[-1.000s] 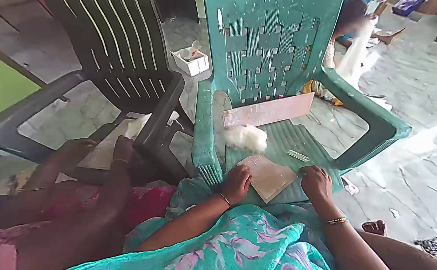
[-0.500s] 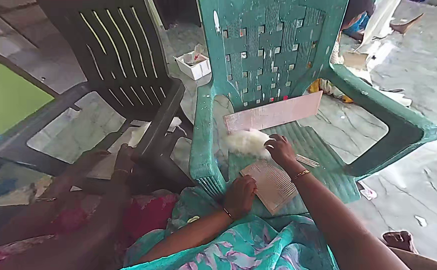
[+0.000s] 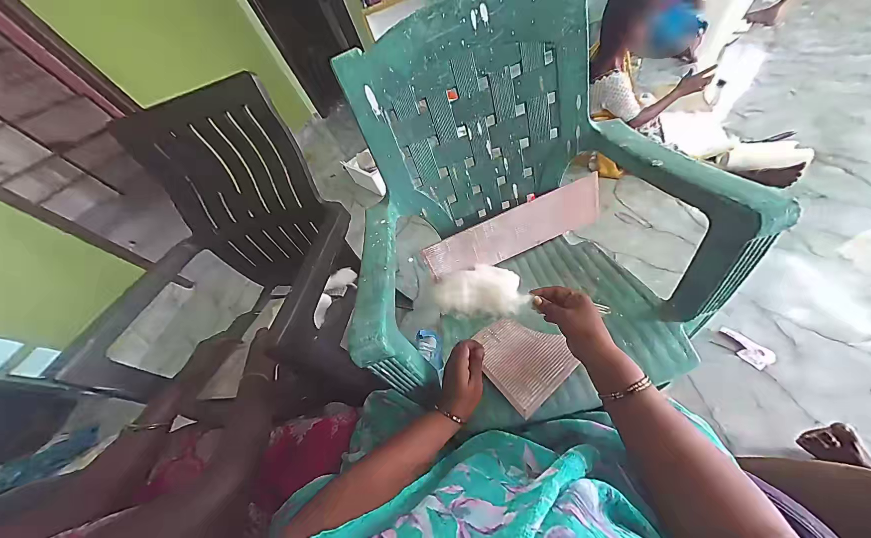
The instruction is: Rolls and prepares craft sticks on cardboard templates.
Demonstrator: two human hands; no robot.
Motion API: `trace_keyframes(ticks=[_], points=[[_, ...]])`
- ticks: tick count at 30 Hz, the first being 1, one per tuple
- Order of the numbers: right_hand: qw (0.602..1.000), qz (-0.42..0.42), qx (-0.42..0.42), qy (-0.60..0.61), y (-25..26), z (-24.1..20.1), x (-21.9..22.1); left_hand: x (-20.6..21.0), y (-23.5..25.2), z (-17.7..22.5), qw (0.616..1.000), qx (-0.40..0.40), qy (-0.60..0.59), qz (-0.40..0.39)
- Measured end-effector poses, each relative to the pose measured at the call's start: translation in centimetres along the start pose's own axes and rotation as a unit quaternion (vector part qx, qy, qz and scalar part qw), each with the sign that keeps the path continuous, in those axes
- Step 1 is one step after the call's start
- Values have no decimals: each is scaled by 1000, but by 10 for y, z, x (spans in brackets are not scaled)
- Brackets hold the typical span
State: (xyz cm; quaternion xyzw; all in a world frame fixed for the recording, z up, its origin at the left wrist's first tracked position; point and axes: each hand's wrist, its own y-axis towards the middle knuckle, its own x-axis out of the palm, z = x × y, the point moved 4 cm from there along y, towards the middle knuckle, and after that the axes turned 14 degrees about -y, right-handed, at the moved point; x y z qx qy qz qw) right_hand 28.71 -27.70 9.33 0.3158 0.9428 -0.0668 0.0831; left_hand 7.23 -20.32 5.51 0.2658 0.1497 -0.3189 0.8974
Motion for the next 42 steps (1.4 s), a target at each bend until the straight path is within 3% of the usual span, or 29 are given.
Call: trace_keyframes(ticks=[7, 14, 24, 30, 37, 39, 42], points=[[996, -52, -8, 69, 0, 1, -7, 8, 74, 46, 983, -104, -128, 75], [992, -76, -53, 83, 2, 4, -12, 29, 90, 60, 962, -219, -155, -50], [996, -38, -20, 74, 12, 16, -13, 51, 104, 49, 960, -241, -139, -35], [995, 71, 11, 64, 19, 20, -25, 53, 126, 27, 967, -250, -35, -10], [996, 50, 42, 63, 27, 22, -20, 53, 158, -27, 913, -332, 215, -94], [997, 46, 26, 55, 27, 21, -20, 51, 157, -30, 916, -325, 227, -72], [998, 46, 8, 34, 29, 22, -23, 43, 150, -14, 948, -272, 165, 16]])
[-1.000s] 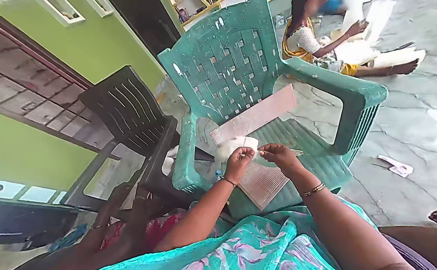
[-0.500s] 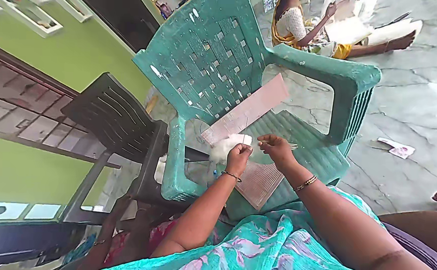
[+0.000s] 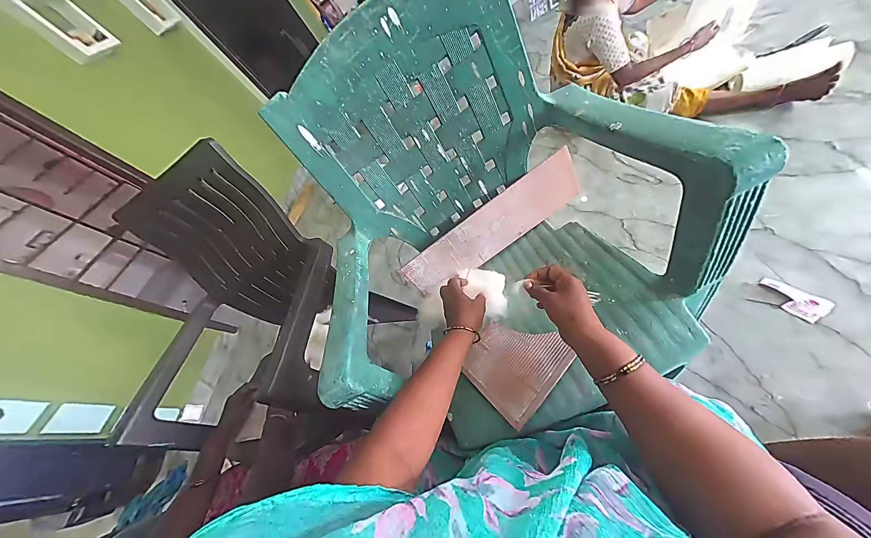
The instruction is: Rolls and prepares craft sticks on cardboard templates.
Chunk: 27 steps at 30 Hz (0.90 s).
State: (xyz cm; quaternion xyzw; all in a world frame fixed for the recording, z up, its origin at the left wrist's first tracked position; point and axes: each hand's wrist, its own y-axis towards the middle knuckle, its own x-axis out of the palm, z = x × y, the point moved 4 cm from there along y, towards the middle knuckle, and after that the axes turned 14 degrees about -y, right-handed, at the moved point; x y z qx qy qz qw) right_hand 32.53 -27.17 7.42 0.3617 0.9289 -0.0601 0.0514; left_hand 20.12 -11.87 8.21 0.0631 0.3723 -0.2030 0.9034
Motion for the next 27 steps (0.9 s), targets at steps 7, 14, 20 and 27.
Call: trace_keyframes(ticks=[7, 14, 20, 27], points=[[998, -19, -14, 67, -13, -7, 7, -20, -60, 23, 961, 135, -241, -33], [991, -62, -9, 120, -29, -12, 17, -27, -81, 24, 950, 58, -298, -69], [984, -123, -39, 127, -32, -13, 21, -40, -95, 20, 947, 29, -313, -70], [984, -135, -70, 90, -34, -12, 24, -45, -101, 10, 959, 12, -264, -105]])
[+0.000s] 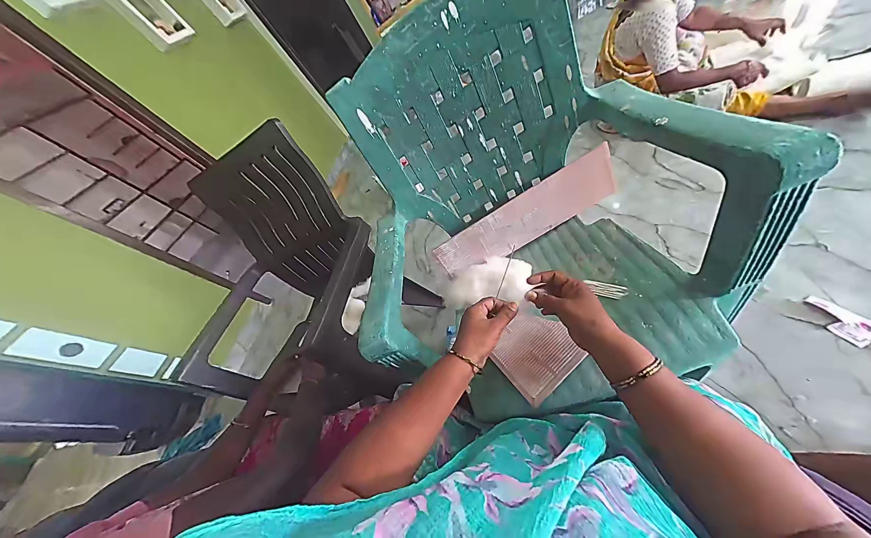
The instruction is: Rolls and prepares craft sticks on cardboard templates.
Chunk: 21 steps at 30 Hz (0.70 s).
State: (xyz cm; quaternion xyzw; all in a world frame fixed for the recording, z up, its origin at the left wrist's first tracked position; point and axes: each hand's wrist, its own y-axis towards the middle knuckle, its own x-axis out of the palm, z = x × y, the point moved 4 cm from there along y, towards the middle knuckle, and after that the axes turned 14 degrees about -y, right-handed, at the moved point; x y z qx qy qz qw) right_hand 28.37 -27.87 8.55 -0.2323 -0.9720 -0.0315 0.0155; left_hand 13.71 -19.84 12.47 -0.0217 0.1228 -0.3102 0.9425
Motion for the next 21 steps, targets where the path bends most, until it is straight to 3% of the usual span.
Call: trace_keyframes(ticks=[8, 12, 21], points=[[999, -1, 30, -43, 0, 4, 6, -5, -2, -15, 998, -30, -61, -17], [990, -13, 36, -138, 0, 12, 9, -14, -7, -23, 998, -54, -25, -12], [895, -156, 56, -413, -17, 23, 51, -40, -39, -64, 971, -187, 134, -69]])
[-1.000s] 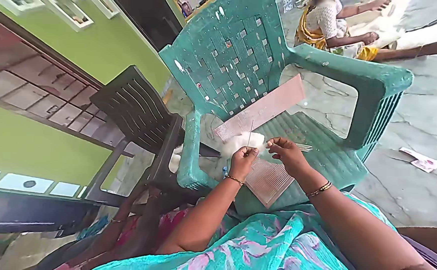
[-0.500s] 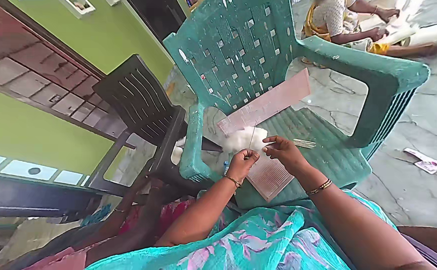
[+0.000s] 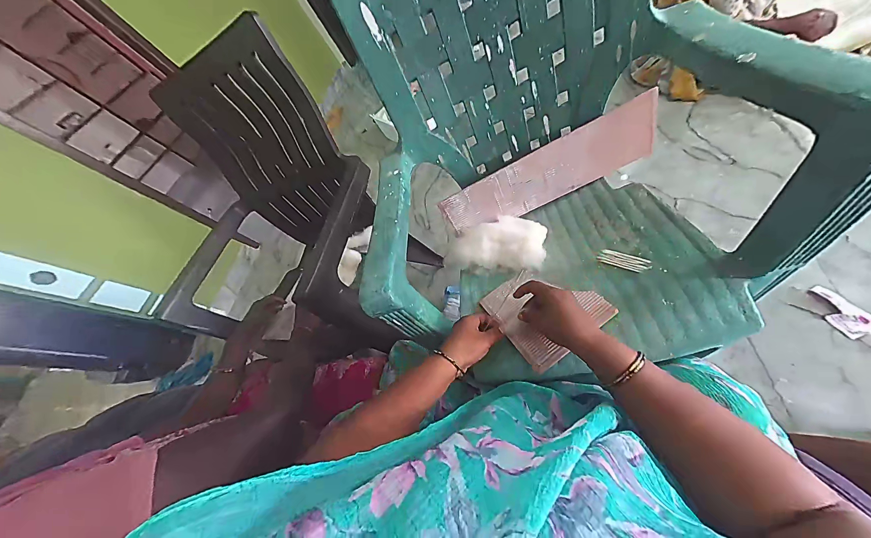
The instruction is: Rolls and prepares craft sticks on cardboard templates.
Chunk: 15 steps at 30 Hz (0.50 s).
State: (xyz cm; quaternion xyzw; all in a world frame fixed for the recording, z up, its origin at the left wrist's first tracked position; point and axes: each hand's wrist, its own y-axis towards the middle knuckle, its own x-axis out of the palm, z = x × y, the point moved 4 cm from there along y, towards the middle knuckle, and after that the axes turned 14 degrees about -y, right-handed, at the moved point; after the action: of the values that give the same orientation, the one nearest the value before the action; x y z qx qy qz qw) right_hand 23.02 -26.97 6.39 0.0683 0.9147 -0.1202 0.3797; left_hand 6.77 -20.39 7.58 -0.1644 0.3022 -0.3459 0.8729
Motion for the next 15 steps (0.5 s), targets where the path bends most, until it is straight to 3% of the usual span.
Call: trace_keyframes(ticks=[7, 15], points=[[993, 47, -16, -110, -2, -4, 6, -7, -17, -12, 999, 5, 39, -10], [981, 142, 4, -133, 1, 11, -3, -7, -16, -15, 997, 45, 63, -14]])
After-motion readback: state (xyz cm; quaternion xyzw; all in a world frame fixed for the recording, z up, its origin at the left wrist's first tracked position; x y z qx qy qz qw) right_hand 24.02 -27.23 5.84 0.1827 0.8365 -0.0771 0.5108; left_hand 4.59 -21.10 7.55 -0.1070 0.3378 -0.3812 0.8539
